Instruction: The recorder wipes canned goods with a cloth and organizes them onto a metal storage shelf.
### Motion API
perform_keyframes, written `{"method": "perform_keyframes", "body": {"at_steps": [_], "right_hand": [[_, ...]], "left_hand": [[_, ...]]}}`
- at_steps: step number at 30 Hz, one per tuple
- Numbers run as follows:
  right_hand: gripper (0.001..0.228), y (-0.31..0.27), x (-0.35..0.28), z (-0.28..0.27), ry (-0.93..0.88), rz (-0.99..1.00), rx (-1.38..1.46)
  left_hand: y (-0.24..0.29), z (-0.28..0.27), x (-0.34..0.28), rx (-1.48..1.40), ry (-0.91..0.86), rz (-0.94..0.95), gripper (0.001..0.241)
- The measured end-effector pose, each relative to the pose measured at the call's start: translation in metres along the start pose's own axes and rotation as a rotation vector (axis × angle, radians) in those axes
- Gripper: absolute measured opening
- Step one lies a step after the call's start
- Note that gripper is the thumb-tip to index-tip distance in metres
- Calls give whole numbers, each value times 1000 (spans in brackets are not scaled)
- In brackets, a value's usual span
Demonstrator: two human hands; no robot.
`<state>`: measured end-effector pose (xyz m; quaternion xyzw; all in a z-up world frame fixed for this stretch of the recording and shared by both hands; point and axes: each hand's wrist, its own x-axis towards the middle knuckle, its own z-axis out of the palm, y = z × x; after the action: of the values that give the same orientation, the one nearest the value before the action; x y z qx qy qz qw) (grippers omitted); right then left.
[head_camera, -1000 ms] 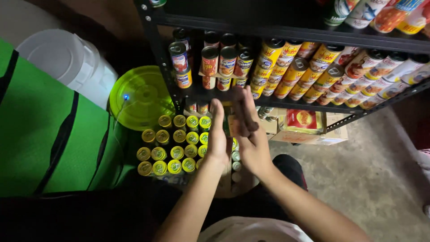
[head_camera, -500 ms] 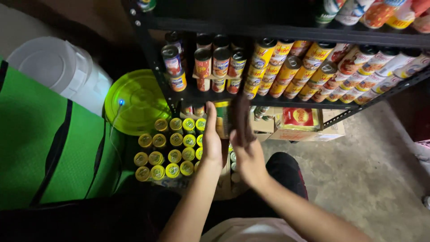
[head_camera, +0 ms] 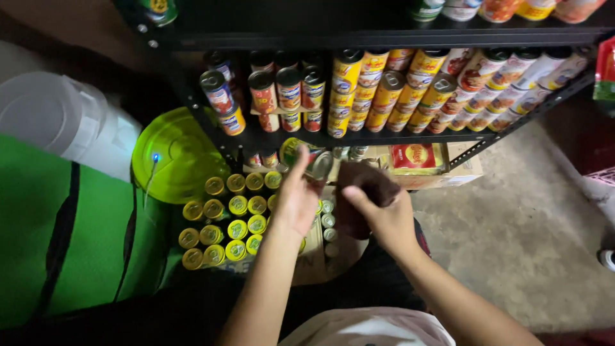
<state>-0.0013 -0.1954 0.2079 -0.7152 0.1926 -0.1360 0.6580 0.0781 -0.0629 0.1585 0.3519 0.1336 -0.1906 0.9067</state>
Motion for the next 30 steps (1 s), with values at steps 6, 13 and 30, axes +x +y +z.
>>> {"method": "perform_keyframes", "body": {"at_steps": [6,13,30], "right_hand": [[33,12,17,-11,-14,-577,-283],[18,2,1,-13,-153,-536,-248],[18,11,22,-26,47,-220,-100]], "left_hand": [[-16,6,-12,102,-72,-58,49],[-15,3,-9,76,-36,82,50],[-23,48,-32,244,-101,214,48]]}}
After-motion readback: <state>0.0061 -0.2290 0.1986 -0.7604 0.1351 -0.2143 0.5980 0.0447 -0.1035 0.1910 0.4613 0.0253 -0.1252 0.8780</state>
